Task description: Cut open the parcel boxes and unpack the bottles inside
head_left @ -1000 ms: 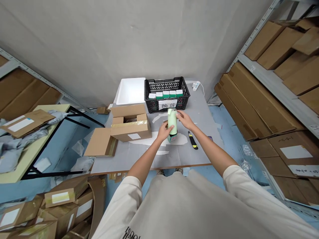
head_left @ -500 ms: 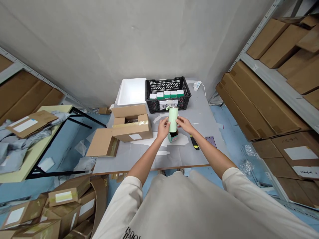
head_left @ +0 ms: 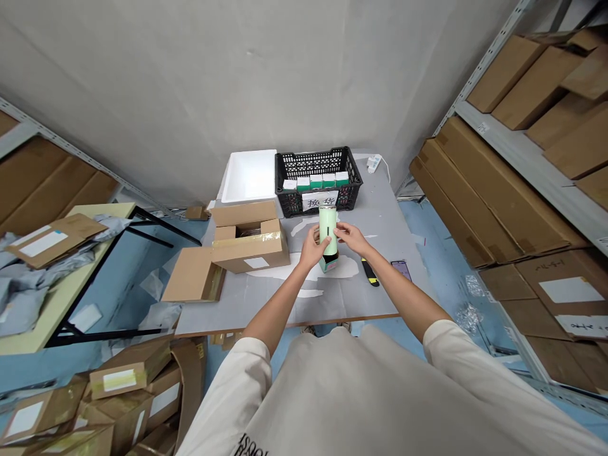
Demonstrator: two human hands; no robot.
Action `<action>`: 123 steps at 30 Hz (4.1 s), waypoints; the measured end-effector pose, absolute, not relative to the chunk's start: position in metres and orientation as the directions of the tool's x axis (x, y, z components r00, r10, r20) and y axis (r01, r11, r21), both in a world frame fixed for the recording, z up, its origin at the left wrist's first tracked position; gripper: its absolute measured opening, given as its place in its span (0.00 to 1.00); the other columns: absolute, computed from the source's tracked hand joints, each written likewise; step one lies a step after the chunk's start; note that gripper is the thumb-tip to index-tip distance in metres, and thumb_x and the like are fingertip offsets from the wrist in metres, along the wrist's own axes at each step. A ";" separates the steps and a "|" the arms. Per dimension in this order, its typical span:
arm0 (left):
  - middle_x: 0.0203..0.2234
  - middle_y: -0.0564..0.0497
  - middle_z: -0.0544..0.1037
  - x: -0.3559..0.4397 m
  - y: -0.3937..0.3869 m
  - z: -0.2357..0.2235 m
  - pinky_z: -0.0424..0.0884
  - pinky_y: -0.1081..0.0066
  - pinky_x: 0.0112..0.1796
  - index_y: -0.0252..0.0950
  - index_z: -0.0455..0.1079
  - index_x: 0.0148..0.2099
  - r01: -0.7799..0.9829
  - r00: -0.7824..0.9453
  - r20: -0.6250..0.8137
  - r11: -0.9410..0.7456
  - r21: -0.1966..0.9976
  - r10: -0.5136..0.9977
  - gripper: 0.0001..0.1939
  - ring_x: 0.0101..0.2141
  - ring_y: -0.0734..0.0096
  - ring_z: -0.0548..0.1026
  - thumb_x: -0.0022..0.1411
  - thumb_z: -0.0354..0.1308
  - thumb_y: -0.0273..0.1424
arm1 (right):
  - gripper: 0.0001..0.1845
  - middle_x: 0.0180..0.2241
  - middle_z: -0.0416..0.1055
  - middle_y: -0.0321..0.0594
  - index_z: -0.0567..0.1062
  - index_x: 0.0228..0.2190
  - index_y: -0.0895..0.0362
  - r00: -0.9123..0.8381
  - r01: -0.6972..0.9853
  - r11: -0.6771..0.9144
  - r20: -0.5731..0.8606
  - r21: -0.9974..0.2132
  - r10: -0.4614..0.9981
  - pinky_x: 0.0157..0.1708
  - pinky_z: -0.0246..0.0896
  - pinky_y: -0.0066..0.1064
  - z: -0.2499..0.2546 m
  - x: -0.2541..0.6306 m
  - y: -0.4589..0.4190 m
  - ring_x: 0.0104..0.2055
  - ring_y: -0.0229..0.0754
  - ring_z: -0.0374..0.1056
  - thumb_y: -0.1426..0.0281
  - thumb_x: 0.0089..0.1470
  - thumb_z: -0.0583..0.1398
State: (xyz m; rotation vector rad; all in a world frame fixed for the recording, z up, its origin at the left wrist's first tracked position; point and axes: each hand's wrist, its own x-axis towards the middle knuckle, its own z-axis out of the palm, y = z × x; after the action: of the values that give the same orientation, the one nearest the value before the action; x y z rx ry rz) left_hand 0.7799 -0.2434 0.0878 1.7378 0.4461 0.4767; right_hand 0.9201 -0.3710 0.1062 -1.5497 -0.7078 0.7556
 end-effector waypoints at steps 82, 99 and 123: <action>0.56 0.40 0.74 0.786 -0.255 0.088 0.73 0.56 0.54 0.37 0.62 0.64 0.018 0.784 0.034 -0.078 0.997 0.620 0.41 0.53 0.56 0.76 0.51 0.73 0.34 | 0.40 0.58 0.70 0.47 0.69 0.63 0.50 0.624 0.387 -0.077 0.200 -0.919 0.756 0.55 0.66 0.44 0.155 0.911 -0.367 0.53 0.52 0.69 0.55 0.52 0.69; 0.58 0.38 0.69 0.762 -0.244 0.078 0.65 0.51 0.58 0.38 0.63 0.63 0.218 0.815 0.128 -0.504 0.836 0.565 0.36 0.58 0.47 0.70 0.54 0.70 0.30 | 0.27 0.39 0.76 0.41 0.78 0.46 0.54 0.771 0.438 -0.191 0.258 -0.879 0.582 0.42 0.68 0.37 0.157 0.923 -0.377 0.39 0.46 0.69 0.52 0.49 0.68; 0.27 0.56 0.75 0.755 -0.244 0.043 0.66 0.67 0.37 0.42 0.61 0.54 0.536 0.754 -0.252 -0.346 0.770 0.606 0.25 0.34 0.60 0.77 0.56 0.63 0.26 | 0.27 0.39 0.76 0.40 0.77 0.46 0.53 0.759 0.400 -0.204 0.198 -0.894 0.620 0.42 0.69 0.37 0.125 0.926 -0.383 0.40 0.46 0.70 0.53 0.46 0.68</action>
State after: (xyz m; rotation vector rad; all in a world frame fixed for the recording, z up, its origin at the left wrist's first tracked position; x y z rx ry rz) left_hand 0.7545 -0.2441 0.0431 2.0235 0.8602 0.0963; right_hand 0.9258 -0.3829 0.1253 -1.8308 -0.7893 0.2442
